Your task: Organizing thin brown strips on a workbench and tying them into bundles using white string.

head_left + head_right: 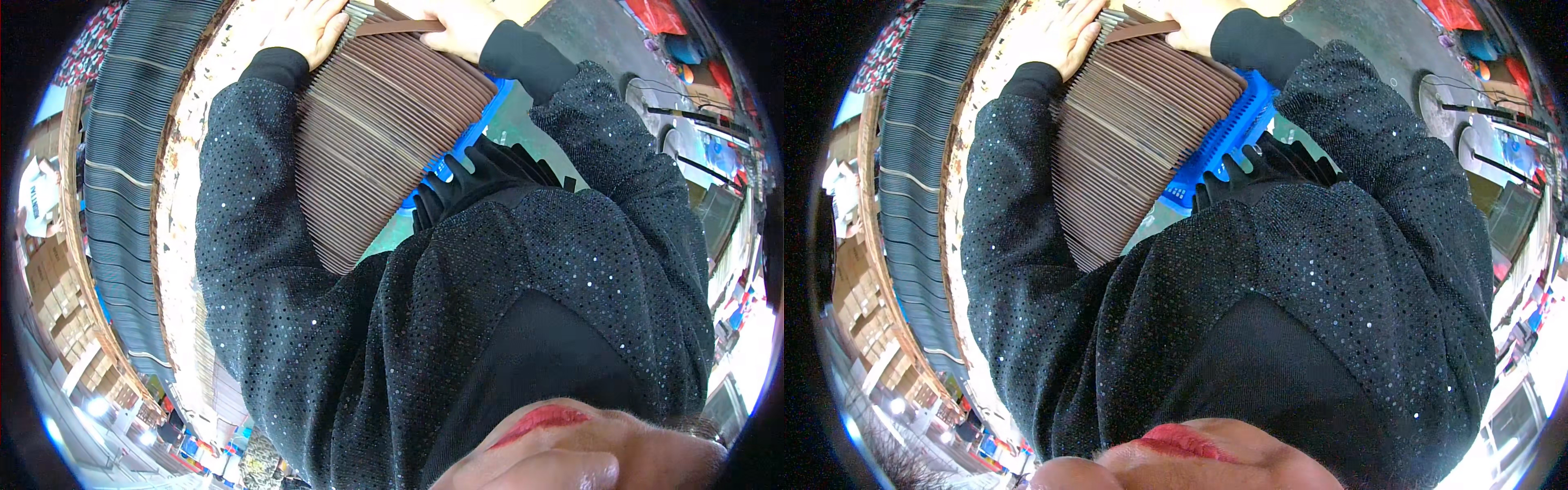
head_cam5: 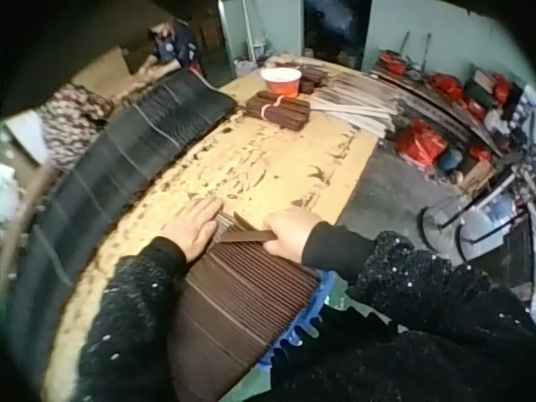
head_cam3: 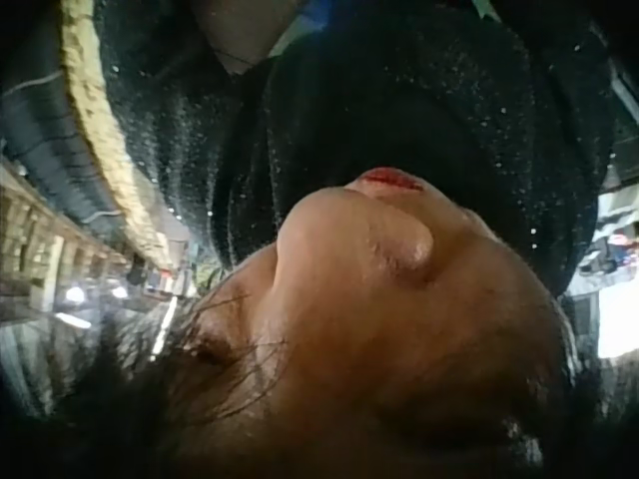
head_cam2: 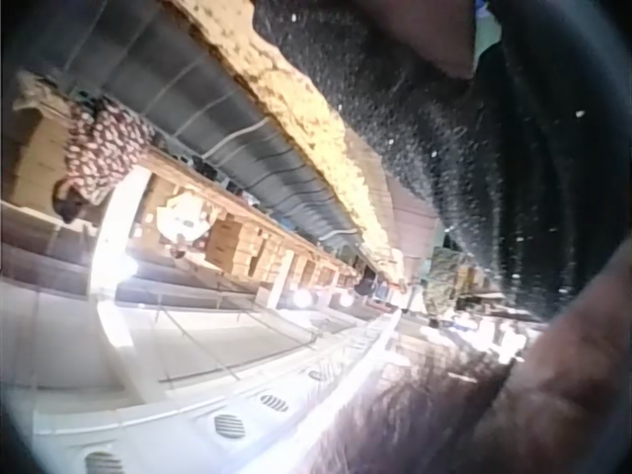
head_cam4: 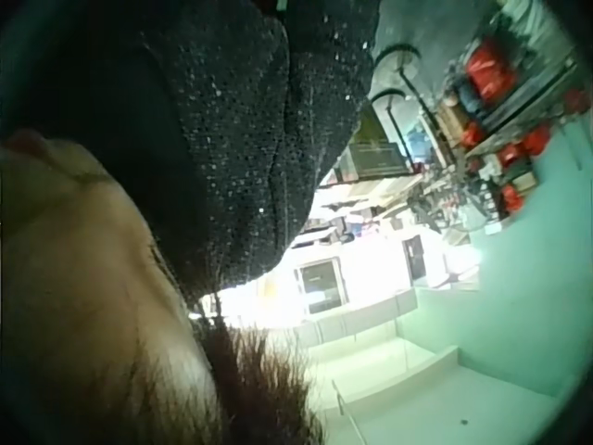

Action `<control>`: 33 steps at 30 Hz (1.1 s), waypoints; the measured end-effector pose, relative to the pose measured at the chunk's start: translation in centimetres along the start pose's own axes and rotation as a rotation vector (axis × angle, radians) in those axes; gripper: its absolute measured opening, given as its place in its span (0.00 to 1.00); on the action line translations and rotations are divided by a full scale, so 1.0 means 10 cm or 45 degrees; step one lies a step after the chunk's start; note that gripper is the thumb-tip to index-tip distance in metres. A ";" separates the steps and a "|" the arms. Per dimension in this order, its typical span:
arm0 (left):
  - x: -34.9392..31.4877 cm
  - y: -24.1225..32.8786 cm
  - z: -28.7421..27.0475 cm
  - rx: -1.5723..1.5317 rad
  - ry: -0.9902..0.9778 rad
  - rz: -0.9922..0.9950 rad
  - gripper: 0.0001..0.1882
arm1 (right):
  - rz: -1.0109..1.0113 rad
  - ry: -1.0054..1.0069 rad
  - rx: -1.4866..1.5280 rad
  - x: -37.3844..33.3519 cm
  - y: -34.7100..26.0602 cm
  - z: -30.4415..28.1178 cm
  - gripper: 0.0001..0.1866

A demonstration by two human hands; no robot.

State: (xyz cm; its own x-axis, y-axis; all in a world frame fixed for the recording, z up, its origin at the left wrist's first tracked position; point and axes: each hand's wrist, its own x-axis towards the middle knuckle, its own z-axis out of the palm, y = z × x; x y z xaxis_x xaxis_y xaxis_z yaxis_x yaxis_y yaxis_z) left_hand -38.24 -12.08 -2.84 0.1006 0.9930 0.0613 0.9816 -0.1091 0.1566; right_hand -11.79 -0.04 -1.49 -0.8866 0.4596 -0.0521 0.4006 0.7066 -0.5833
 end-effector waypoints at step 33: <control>0.00 -0.01 0.01 0.059 0.050 0.007 0.27 | 0.030 0.072 -0.155 0.03 -0.30 0.16 0.17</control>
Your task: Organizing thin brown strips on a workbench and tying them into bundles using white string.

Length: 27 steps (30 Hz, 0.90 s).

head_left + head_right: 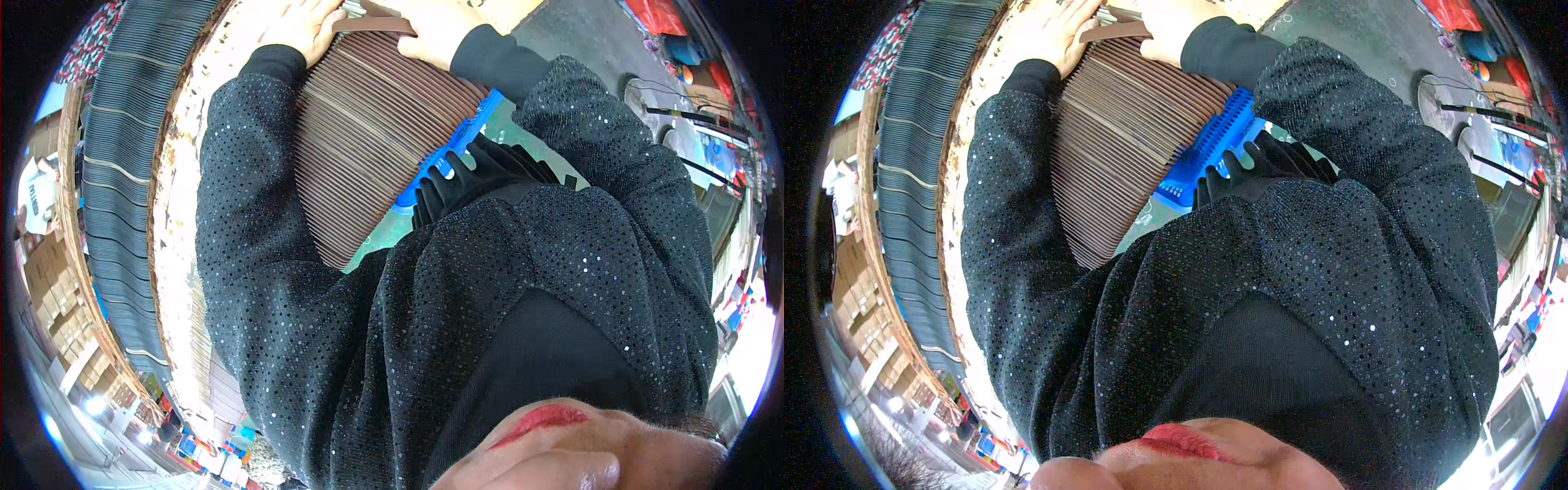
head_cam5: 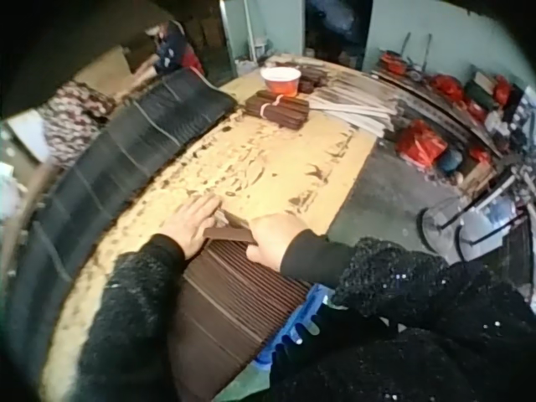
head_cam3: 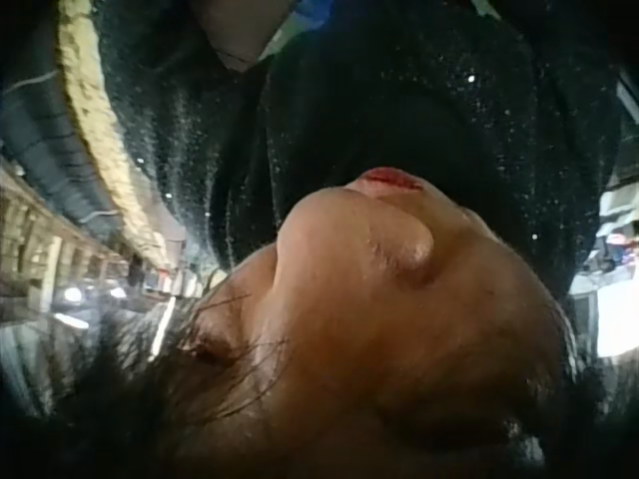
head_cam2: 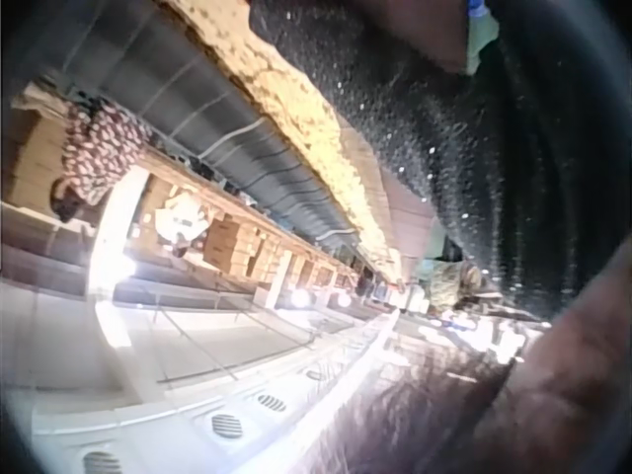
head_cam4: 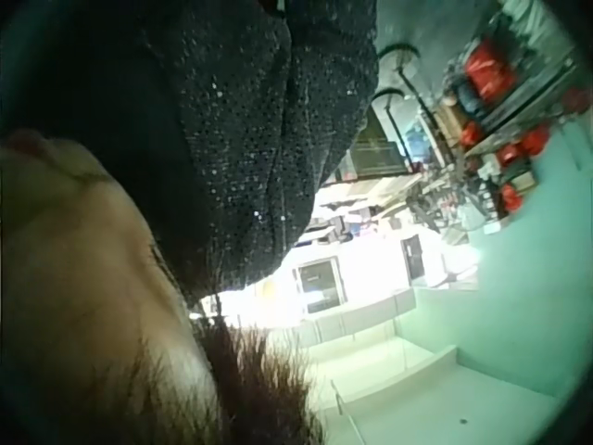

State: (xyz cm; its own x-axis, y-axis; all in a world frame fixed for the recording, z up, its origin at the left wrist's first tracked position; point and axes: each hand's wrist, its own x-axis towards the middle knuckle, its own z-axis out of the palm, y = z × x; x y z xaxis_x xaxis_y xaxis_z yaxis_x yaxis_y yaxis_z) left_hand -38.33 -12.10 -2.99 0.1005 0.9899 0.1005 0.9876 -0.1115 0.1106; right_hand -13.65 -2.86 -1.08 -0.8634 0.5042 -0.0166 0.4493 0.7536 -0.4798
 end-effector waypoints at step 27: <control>0.01 0.05 -0.02 -0.048 -0.032 -0.021 0.26 | 0.191 0.176 0.456 0.25 0.41 0.15 0.28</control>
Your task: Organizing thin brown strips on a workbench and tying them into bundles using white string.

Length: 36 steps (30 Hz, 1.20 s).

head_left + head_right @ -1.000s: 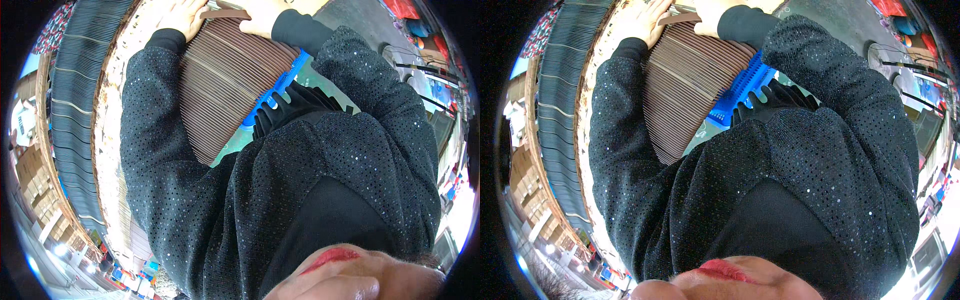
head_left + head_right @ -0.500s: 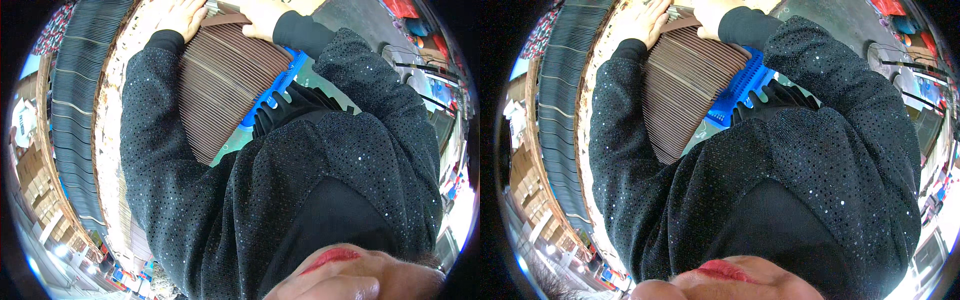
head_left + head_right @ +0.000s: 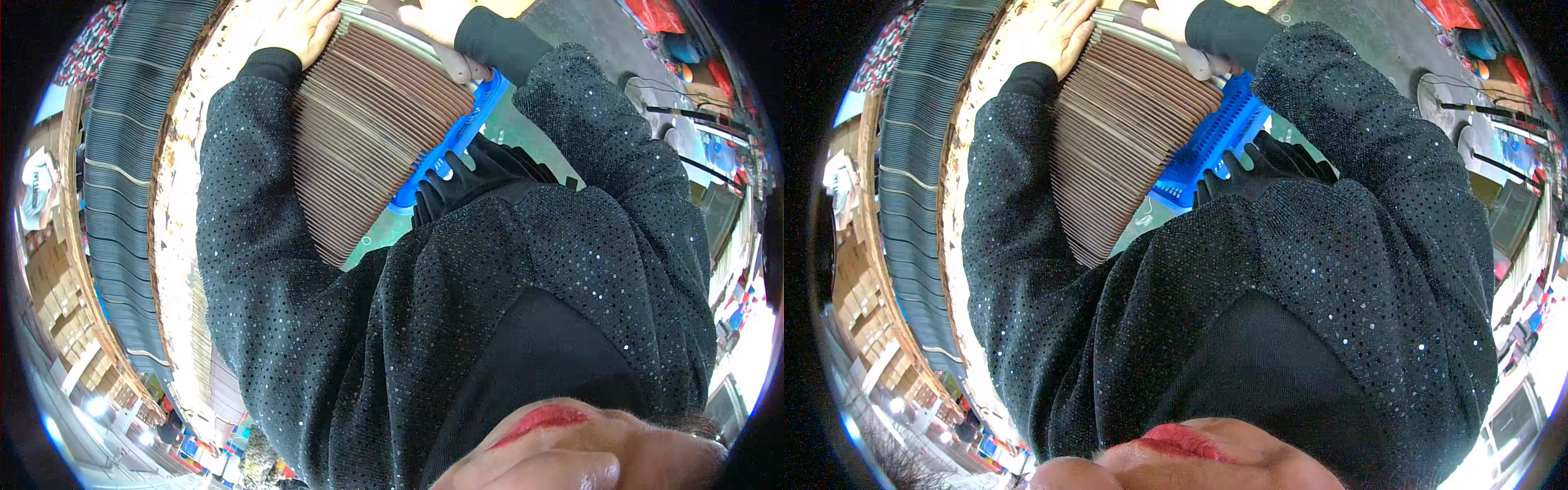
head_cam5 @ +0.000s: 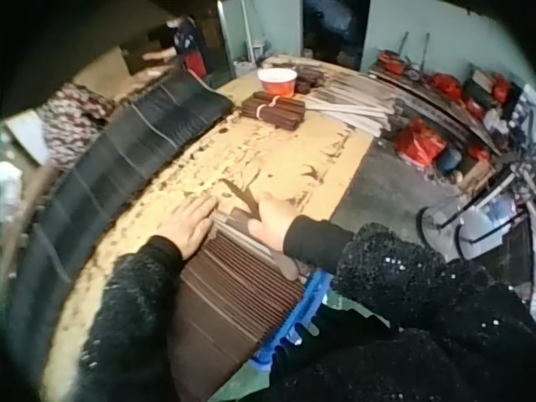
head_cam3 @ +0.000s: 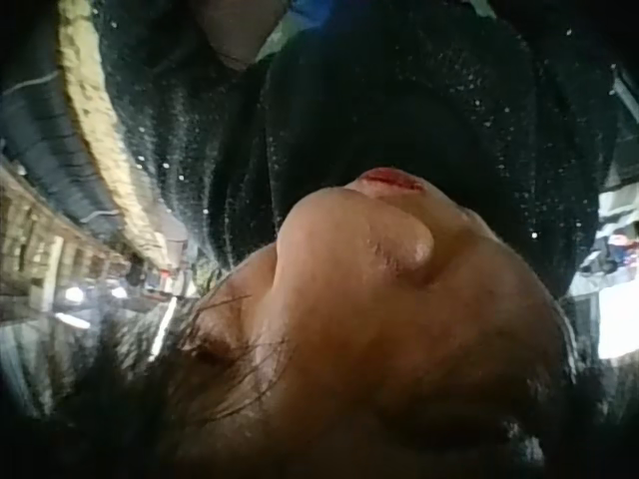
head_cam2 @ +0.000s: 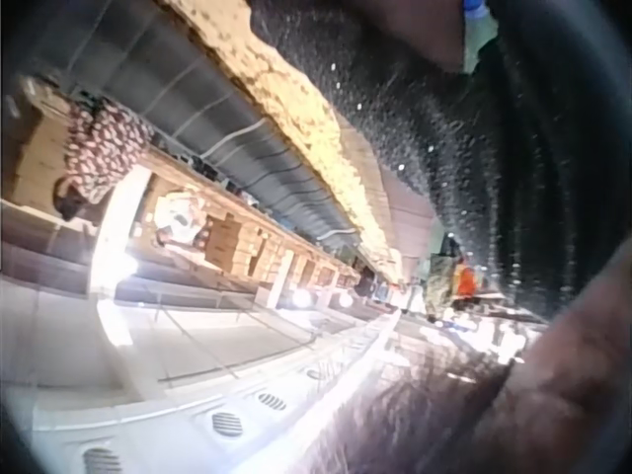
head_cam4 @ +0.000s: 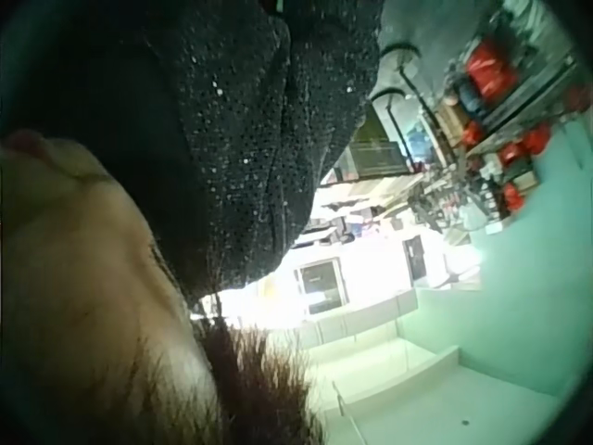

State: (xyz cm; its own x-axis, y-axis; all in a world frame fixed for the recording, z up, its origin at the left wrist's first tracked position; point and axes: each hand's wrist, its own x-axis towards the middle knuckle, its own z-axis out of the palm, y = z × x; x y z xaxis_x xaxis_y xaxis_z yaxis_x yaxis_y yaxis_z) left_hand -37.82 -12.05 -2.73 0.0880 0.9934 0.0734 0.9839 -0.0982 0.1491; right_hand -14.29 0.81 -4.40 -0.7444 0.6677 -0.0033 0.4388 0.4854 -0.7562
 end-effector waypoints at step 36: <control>0.02 0.02 0.03 0.052 0.031 -0.008 0.25 | -0.098 -0.032 -0.172 -0.14 -0.32 -0.33 0.18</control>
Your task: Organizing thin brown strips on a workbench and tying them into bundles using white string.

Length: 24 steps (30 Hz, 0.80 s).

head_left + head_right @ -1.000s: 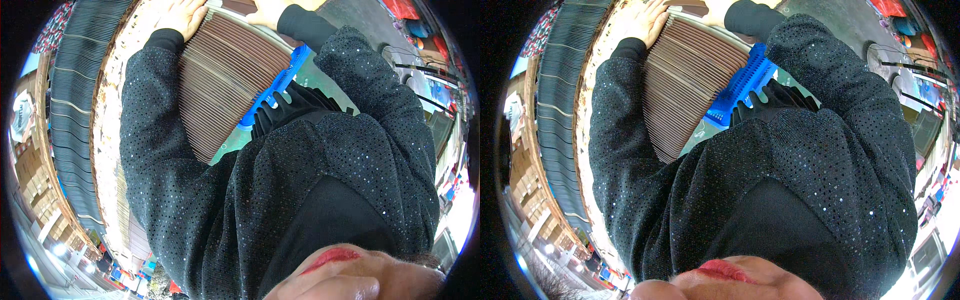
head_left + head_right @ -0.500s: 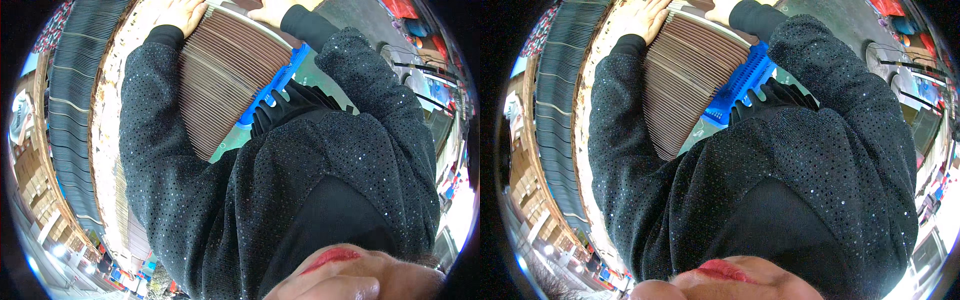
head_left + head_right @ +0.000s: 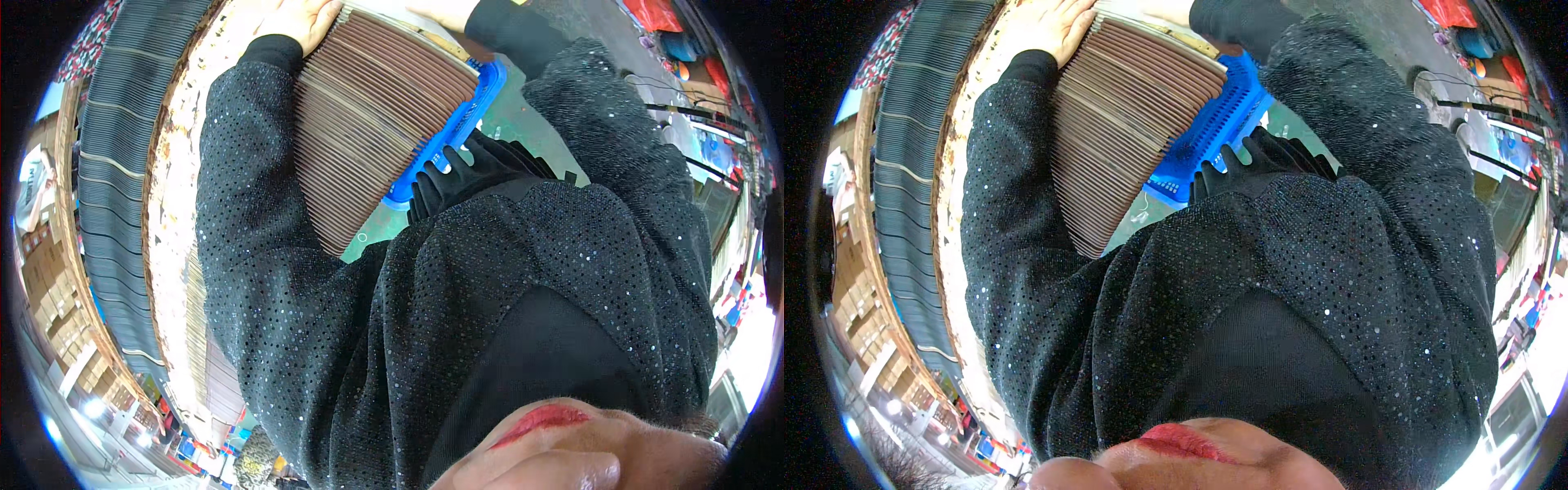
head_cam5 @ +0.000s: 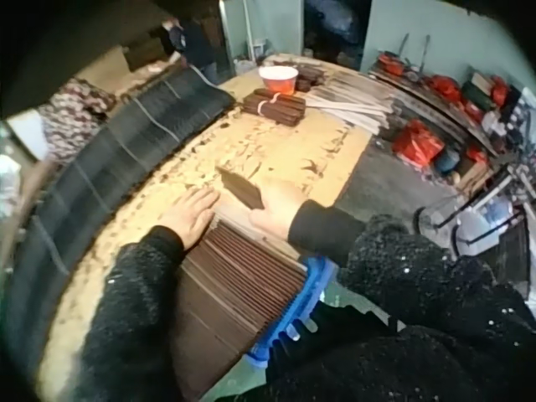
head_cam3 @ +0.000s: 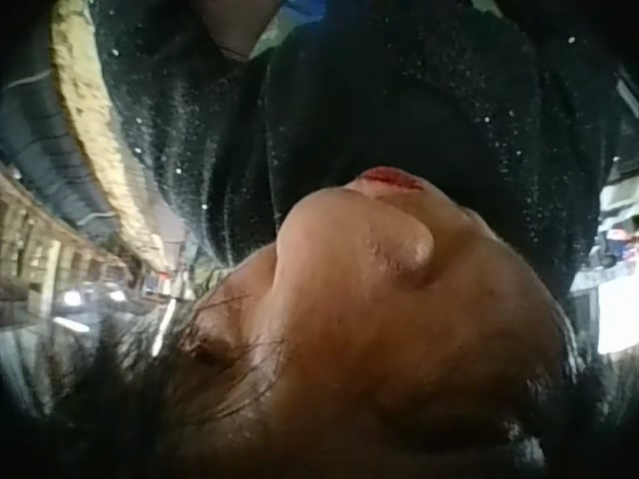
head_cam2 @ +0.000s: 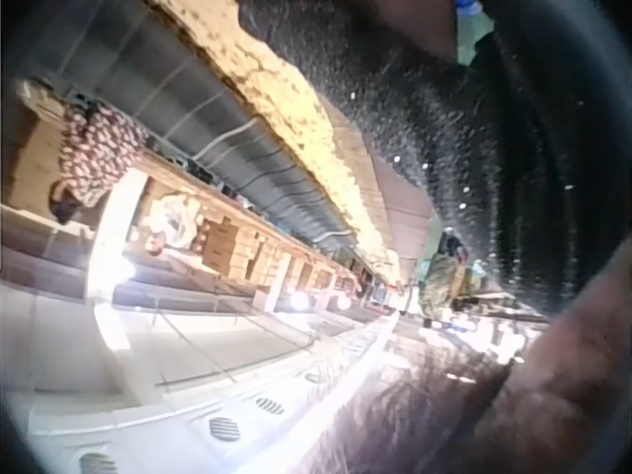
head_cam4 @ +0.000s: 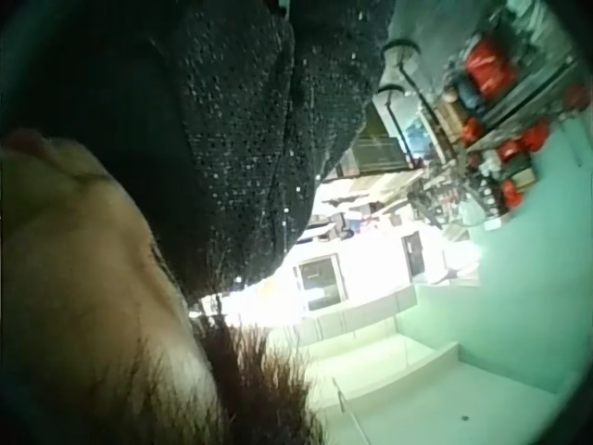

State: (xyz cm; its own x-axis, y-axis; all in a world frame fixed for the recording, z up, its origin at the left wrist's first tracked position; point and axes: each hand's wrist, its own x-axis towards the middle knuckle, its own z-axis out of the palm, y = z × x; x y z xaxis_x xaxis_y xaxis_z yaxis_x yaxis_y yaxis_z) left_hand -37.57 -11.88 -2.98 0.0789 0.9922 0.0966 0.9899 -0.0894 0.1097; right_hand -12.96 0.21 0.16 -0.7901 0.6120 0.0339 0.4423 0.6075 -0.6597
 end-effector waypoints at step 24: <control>0.00 -0.19 0.11 -0.024 0.037 0.088 0.26 | -0.006 -0.162 -0.167 0.03 -0.35 0.09 0.23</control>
State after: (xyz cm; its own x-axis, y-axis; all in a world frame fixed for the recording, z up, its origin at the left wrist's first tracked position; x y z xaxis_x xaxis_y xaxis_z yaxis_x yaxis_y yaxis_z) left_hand -39.35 -11.61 -4.31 0.1436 0.9807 0.1329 0.9798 -0.1598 0.1201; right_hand -15.09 -2.22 1.86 -0.8360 0.5450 -0.0643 0.4836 0.6762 -0.5558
